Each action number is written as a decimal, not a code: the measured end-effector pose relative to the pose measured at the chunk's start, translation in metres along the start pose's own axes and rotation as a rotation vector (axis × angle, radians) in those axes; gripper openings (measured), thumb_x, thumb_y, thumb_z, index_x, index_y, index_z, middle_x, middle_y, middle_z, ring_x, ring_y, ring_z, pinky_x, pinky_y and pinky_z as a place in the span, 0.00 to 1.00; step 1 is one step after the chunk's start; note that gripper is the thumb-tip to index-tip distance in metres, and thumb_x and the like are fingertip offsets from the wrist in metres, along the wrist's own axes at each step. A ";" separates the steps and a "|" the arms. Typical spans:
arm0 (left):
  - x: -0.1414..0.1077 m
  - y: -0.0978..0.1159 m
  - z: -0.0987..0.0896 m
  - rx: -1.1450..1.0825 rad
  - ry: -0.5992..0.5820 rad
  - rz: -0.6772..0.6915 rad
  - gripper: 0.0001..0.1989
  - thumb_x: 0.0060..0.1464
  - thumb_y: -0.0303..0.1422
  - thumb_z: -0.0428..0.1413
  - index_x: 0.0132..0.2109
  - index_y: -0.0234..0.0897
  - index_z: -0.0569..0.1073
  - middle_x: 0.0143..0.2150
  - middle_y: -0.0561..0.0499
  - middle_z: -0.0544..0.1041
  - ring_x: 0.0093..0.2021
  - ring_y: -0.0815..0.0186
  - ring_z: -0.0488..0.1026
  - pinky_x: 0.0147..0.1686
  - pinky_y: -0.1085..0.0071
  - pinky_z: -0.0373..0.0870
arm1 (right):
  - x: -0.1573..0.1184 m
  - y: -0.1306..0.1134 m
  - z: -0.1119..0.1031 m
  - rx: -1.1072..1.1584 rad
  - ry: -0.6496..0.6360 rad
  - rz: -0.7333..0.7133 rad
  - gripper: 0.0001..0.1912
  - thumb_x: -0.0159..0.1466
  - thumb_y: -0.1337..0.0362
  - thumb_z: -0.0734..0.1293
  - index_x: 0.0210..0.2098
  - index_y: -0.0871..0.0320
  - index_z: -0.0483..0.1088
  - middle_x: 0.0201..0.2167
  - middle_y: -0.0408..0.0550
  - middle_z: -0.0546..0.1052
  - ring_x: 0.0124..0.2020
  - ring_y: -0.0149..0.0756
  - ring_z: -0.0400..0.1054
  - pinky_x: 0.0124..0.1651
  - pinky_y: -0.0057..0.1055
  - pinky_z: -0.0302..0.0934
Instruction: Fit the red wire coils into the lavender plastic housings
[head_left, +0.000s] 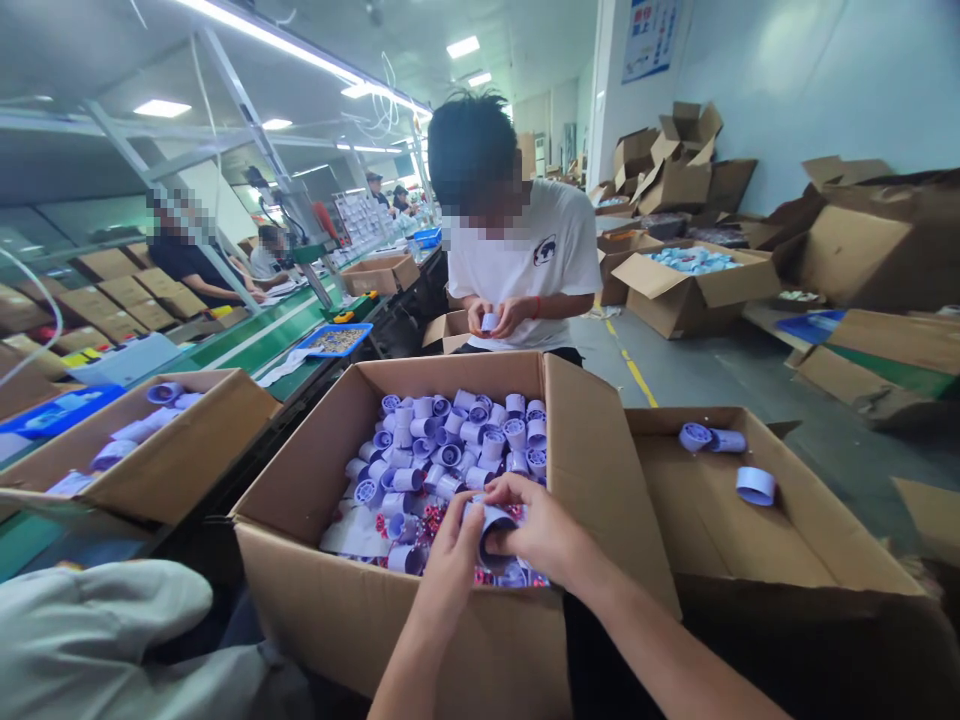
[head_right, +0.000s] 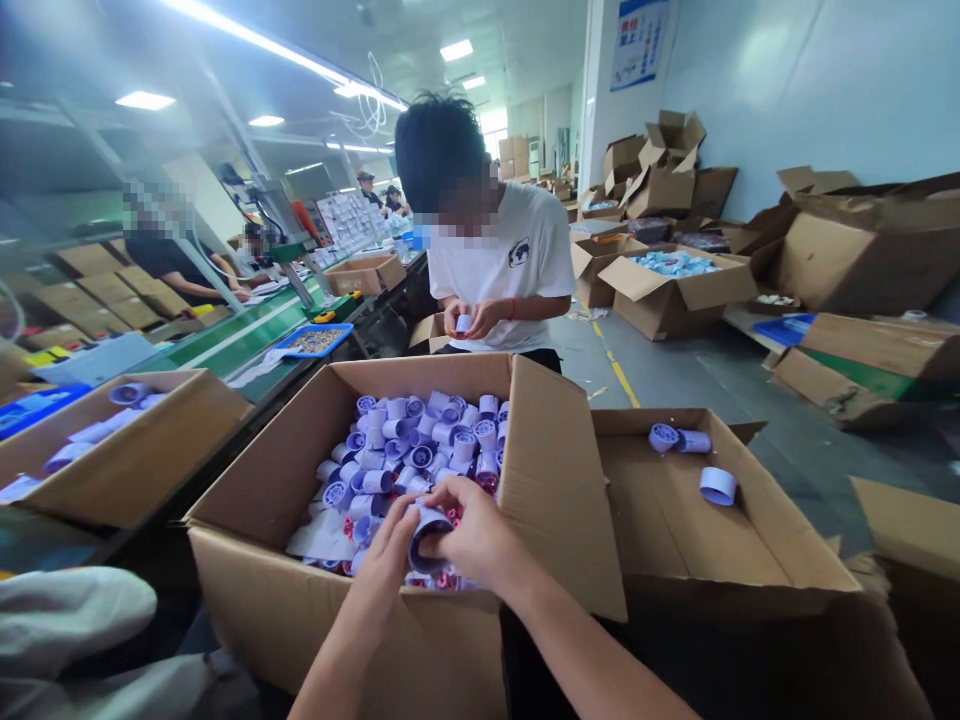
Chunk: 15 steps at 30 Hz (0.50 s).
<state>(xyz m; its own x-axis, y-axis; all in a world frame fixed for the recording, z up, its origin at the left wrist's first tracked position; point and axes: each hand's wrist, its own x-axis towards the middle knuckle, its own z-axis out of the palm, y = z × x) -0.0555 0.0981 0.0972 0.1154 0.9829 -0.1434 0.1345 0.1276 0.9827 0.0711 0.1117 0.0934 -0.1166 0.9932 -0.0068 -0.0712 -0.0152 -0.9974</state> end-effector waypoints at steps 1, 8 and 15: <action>0.003 0.002 -0.003 0.010 -0.088 -0.042 0.28 0.52 0.54 0.49 0.52 0.41 0.68 0.37 0.48 0.76 0.33 0.60 0.75 0.33 0.67 0.70 | 0.000 0.002 -0.010 0.053 -0.033 0.028 0.15 0.41 0.72 0.69 0.30 0.55 0.68 0.35 0.44 0.77 0.40 0.40 0.71 0.42 0.34 0.64; 0.109 0.001 -0.067 0.942 -0.095 -0.042 0.18 0.58 0.40 0.45 0.48 0.39 0.72 0.37 0.47 0.77 0.37 0.59 0.75 0.38 0.67 0.67 | -0.023 0.026 -0.123 -0.292 0.432 0.039 0.22 0.47 0.48 0.69 0.37 0.53 0.71 0.39 0.54 0.78 0.41 0.50 0.72 0.44 0.46 0.64; 0.177 -0.066 -0.109 1.201 -0.188 -0.242 0.11 0.43 0.26 0.61 0.38 0.32 0.74 0.48 0.42 0.74 0.52 0.53 0.68 0.52 0.54 0.62 | 0.015 0.014 -0.076 -0.921 0.431 -0.408 0.13 0.59 0.56 0.62 0.38 0.52 0.75 0.47 0.55 0.76 0.49 0.50 0.68 0.53 0.48 0.59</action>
<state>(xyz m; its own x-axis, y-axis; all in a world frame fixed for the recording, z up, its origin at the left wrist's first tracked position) -0.1516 0.2784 0.0199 0.0881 0.9041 -0.4181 0.9772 0.0030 0.2124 0.1437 0.1352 0.0740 0.1167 0.8638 0.4901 0.7632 0.2378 -0.6008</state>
